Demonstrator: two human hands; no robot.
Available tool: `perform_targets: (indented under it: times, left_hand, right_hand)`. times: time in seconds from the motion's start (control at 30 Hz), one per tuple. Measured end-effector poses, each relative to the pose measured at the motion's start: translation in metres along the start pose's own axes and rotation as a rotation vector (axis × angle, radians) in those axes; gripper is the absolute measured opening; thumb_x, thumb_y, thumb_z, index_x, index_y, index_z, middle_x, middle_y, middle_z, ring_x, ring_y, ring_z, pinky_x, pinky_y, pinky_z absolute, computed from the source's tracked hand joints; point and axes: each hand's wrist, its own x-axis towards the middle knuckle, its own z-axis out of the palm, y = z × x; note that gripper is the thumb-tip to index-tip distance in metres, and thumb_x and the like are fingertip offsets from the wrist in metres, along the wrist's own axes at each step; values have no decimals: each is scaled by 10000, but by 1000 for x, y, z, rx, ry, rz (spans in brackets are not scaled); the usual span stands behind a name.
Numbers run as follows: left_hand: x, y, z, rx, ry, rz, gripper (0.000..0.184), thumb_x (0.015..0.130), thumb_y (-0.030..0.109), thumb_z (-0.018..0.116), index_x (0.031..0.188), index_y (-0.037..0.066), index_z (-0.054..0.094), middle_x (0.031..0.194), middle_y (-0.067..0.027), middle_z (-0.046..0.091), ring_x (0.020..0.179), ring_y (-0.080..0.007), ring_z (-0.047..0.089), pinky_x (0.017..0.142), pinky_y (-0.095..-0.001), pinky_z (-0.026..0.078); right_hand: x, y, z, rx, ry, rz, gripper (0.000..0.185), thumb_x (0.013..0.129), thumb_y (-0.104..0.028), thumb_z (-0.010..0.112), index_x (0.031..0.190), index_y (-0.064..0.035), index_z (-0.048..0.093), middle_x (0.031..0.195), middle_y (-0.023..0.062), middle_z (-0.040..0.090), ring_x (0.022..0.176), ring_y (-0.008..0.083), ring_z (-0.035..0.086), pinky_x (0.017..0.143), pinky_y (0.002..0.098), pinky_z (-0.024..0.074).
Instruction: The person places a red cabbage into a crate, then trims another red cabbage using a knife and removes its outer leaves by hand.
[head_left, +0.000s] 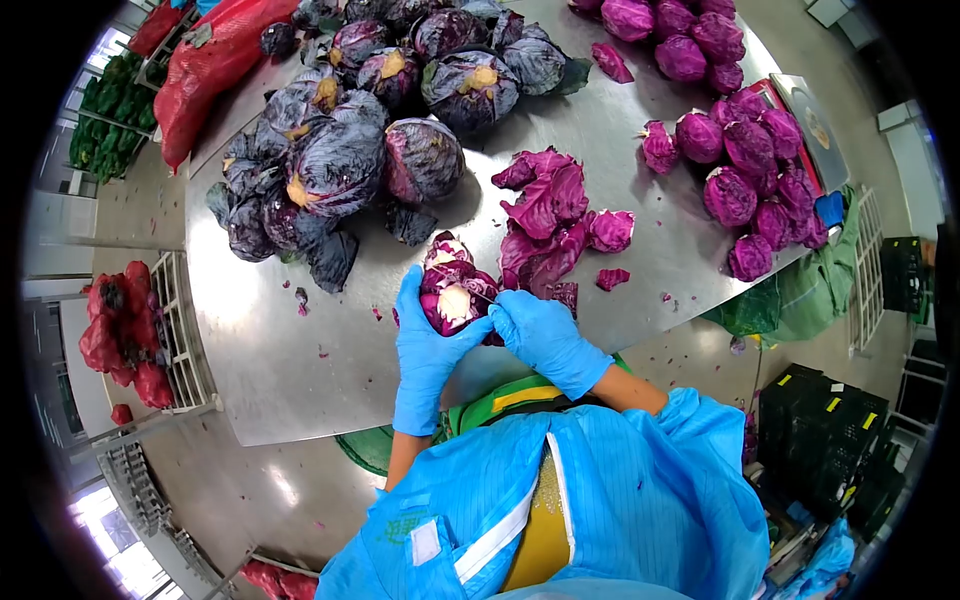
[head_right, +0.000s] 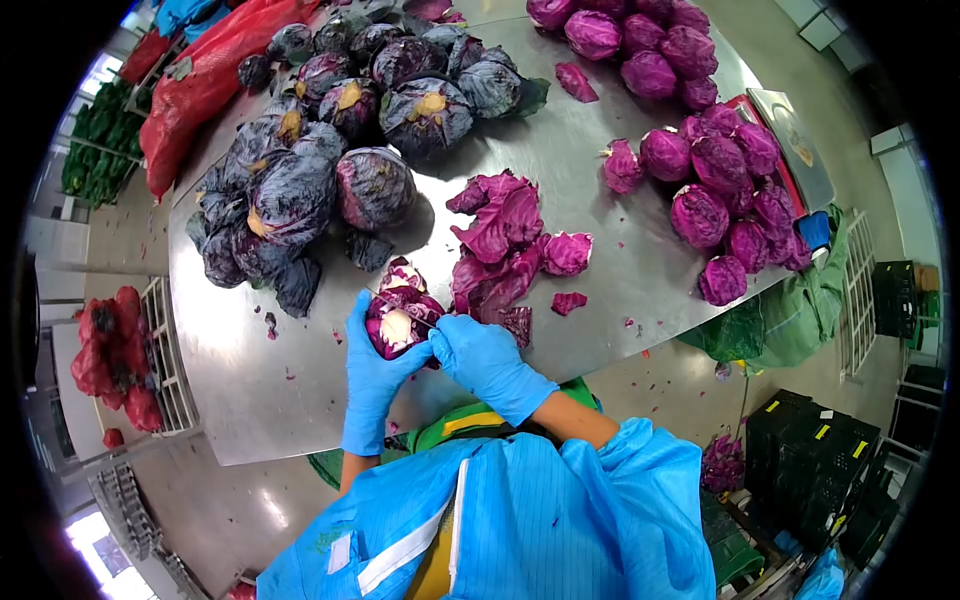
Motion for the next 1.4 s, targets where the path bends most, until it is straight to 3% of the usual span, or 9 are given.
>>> perform_targets:
  times: [0.43, 0.6, 0.7, 0.93, 1.03, 1.13, 1.2, 1.27, 1.4]
  left_hand:
    - [-4, -1, 11, 121, 96, 98, 1138, 546, 341, 909, 1419, -34, 284, 1285, -204, 470, 1171, -310, 514, 989, -400, 440]
    - [-5, -2, 18, 106, 119, 164, 1153, 531, 341, 914, 1423, -31, 285, 1305, -204, 445, 1181, -311, 491, 1003, -419, 419]
    - [-6, -3, 23, 79, 181, 174, 1145, 530, 327, 914, 1423, -30, 291, 1315, -207, 441, 1181, -324, 486, 997, -427, 420]
    - [-32, 8, 29, 314, 236, 406, 1137, 545, 276, 915, 1442, -15, 279, 1411, -202, 370, 1273, -322, 402, 1082, -425, 321]
    - [-28, -6, 17, 166, 148, 363, 1128, 564, 252, 908, 1455, 5, 262, 1442, -191, 348, 1315, -300, 377, 1107, -412, 301]
    - [-37, -9, -15, 224, 11, 339, 1135, 563, 297, 904, 1460, 23, 266, 1439, -212, 358, 1346, -358, 339, 1109, -449, 303]
    - [-43, -25, -26, -283, -46, 9, 1058, 610, 293, 892, 1453, 37, 306, 1416, -179, 410, 1260, -267, 464, 1060, -395, 382]
    - [-41, 15, -33, -221, 62, -256, 967, 661, 274, 871, 1433, 28, 343, 1363, -160, 472, 1180, -224, 530, 1017, -362, 429]
    - [-37, -22, -44, -471, 66, -384, 813, 726, 235, 818, 1392, 32, 398, 1318, -156, 508, 1109, -222, 579, 983, -367, 466]
  right_hand:
    - [23, 1, -9, -145, -302, 41, 216, 920, -276, 527, 855, -70, 531, 703, 168, 611, 580, 359, 623, 505, 452, 501]
    - [29, 15, -13, -451, -67, -226, 139, 878, -207, 533, 808, -94, 574, 677, 95, 592, 516, 276, 625, 445, 416, 500]
    - [22, 12, 0, -502, 13, -150, 105, 869, -199, 540, 803, -129, 582, 665, 58, 570, 516, 221, 626, 407, 387, 481]
    - [43, 57, 7, 44, -37, 303, 421, 918, -446, 567, 938, -25, 574, 736, 202, 639, 634, 425, 613, 600, 521, 495]
    - [36, 59, 26, 416, 116, 333, 406, 868, -394, 678, 982, -21, 566, 710, 125, 637, 543, 302, 605, 515, 432, 487]
    - [43, 56, 13, 1035, -71, 834, 366, 821, -279, 758, 1029, -45, 568, 724, 32, 601, 507, 154, 552, 449, 317, 445]
    - [40, 36, 8, 1019, -41, 749, 343, 812, -218, 767, 1059, -58, 589, 716, 11, 575, 503, 74, 488, 430, 252, 402]
    - [33, 21, 15, 918, -8, 605, 353, 807, -234, 771, 1056, -46, 604, 720, 22, 586, 530, 80, 494, 463, 266, 428]
    - [34, 15, 4, 626, 118, 287, 278, 799, -232, 765, 906, -17, 625, 742, 61, 617, 623, 104, 526, 581, 301, 479]
